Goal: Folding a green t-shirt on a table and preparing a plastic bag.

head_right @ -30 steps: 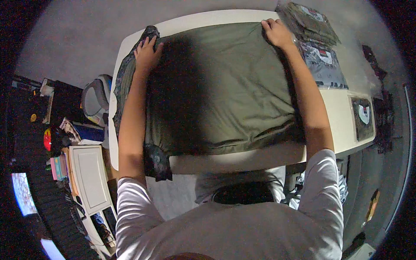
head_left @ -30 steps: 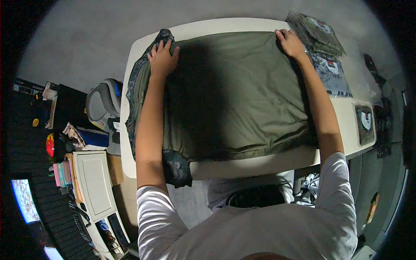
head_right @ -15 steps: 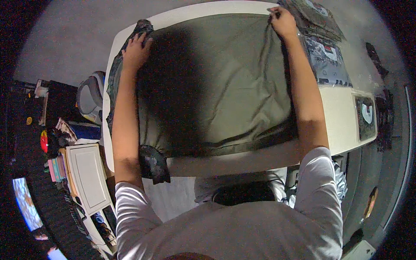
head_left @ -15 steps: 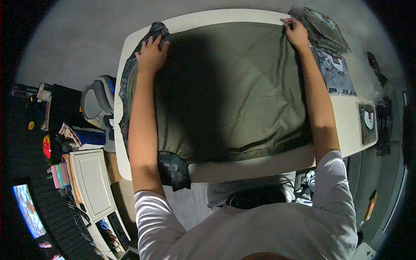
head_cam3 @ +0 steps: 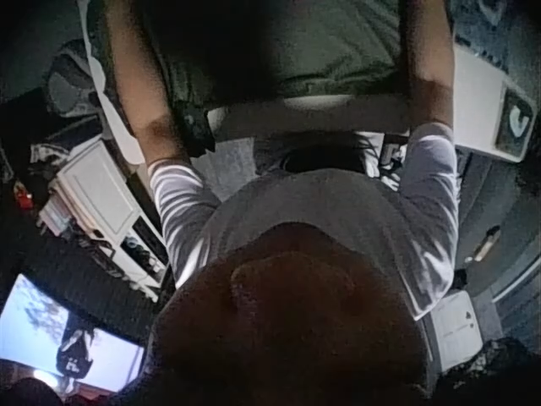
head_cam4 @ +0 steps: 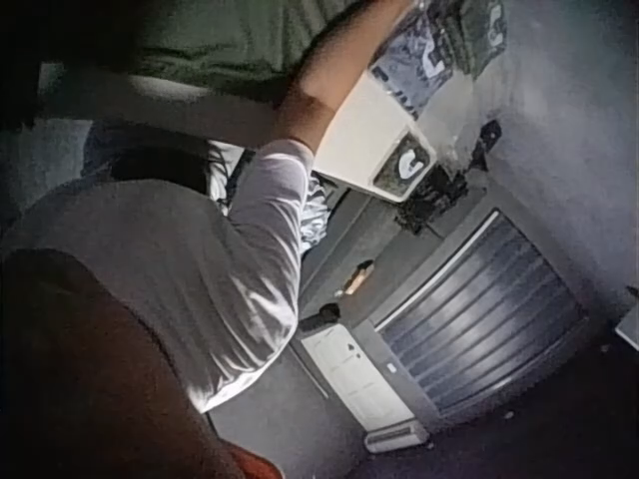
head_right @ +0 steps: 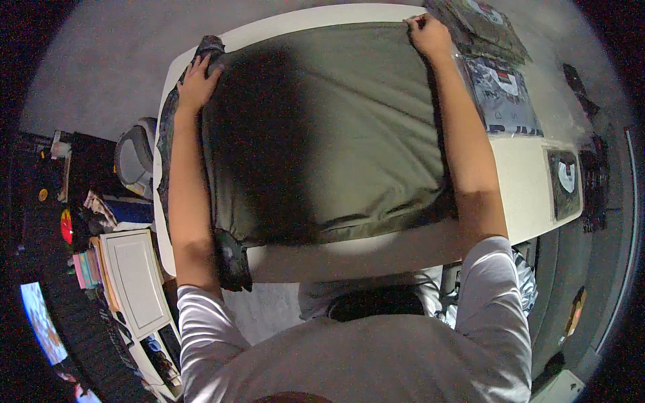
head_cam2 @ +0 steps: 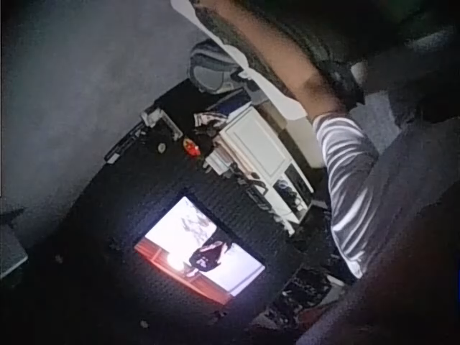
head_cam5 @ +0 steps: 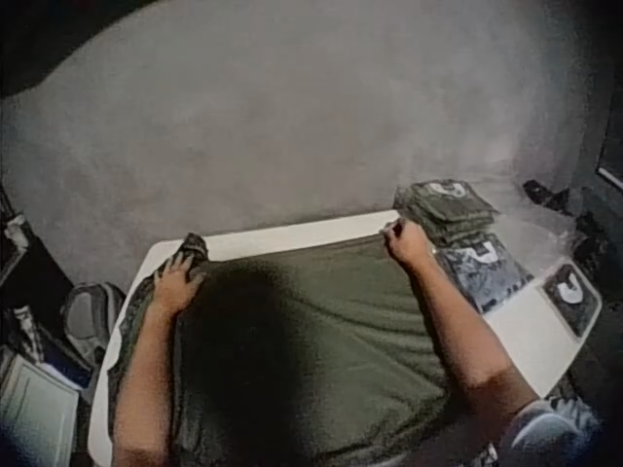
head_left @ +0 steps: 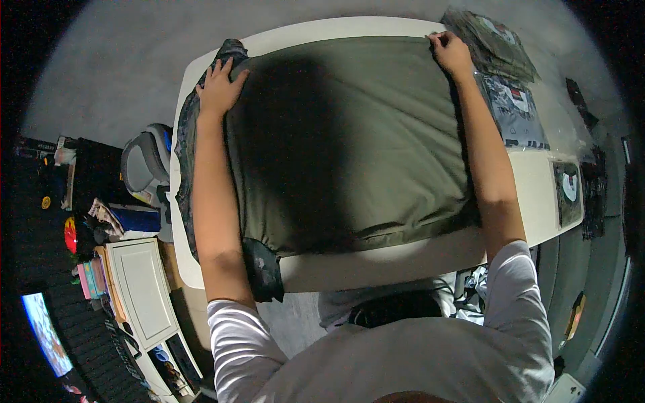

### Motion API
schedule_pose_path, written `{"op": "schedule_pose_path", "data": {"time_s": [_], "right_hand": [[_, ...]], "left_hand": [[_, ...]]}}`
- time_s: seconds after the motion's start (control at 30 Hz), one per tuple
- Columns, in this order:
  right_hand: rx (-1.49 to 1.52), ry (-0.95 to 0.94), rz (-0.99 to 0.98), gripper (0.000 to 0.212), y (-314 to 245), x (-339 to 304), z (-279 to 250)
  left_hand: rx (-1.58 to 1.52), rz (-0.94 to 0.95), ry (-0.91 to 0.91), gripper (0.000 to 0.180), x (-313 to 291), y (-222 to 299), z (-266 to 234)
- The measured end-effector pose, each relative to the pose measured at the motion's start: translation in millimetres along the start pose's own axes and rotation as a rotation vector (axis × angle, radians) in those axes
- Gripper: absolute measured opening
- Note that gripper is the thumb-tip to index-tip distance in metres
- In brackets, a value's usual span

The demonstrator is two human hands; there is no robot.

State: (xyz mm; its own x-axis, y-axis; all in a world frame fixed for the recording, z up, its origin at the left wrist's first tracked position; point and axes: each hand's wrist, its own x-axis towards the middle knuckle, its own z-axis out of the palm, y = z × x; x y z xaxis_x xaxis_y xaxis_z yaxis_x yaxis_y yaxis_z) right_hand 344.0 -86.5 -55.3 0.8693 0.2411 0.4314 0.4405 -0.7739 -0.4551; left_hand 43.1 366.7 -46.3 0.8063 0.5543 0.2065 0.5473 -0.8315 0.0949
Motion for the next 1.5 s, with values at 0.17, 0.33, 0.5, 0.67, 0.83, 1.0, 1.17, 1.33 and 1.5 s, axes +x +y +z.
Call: {"op": "schedule_pose_path", "data": {"time_s": [0.17,0.33,0.5,0.67,0.83,1.0,1.17,1.33,1.5], "right_hand": [[-0.145,0.064,0.021,0.045,3.6,7.0,8.5],[-0.159,0.078,-0.171,0.058,-33.5,-31.3,-31.7],[0.085,-0.141,-0.605,0.031,-69.5,-204.6,-183.7],[0.045,-0.273,-0.483,0.028,-58.0,-316.3,-262.1],[-0.001,-0.281,-0.305,0.023,-33.8,-334.7,-257.8],[0.069,-0.041,-0.384,0.023,-23.0,-330.4,-270.9],[-0.137,0.03,-0.418,0.019,-17.7,-345.9,-267.6],[-0.135,-0.015,-0.441,0.016,-18.5,-355.2,-265.6],[-0.084,-0.199,-0.431,0.023,-40.5,-355.4,-285.8]], "left_hand": [[-0.043,0.106,0.072,0.073,-2.6,0.0,-1.4],[-0.17,0.38,0.513,0.036,-60.5,20.2,-54.6],[-0.598,0.327,0.243,0.022,-277.2,25.2,-117.8],[-0.325,0.208,0.214,0.043,-429.3,31.1,-144.2],[-0.192,0.209,0.355,0.038,-458.7,25.1,-131.8],[-0.488,0.163,0.369,0.026,-464.5,-7.0,-153.5],[-0.44,0.176,0.476,0.024,-480.9,-2.4,-159.7],[-0.496,0.176,0.29,0.04,-494.1,3.3,-154.1],[-0.545,0.221,0.285,0.038,-496.7,18.3,-161.3]]}}
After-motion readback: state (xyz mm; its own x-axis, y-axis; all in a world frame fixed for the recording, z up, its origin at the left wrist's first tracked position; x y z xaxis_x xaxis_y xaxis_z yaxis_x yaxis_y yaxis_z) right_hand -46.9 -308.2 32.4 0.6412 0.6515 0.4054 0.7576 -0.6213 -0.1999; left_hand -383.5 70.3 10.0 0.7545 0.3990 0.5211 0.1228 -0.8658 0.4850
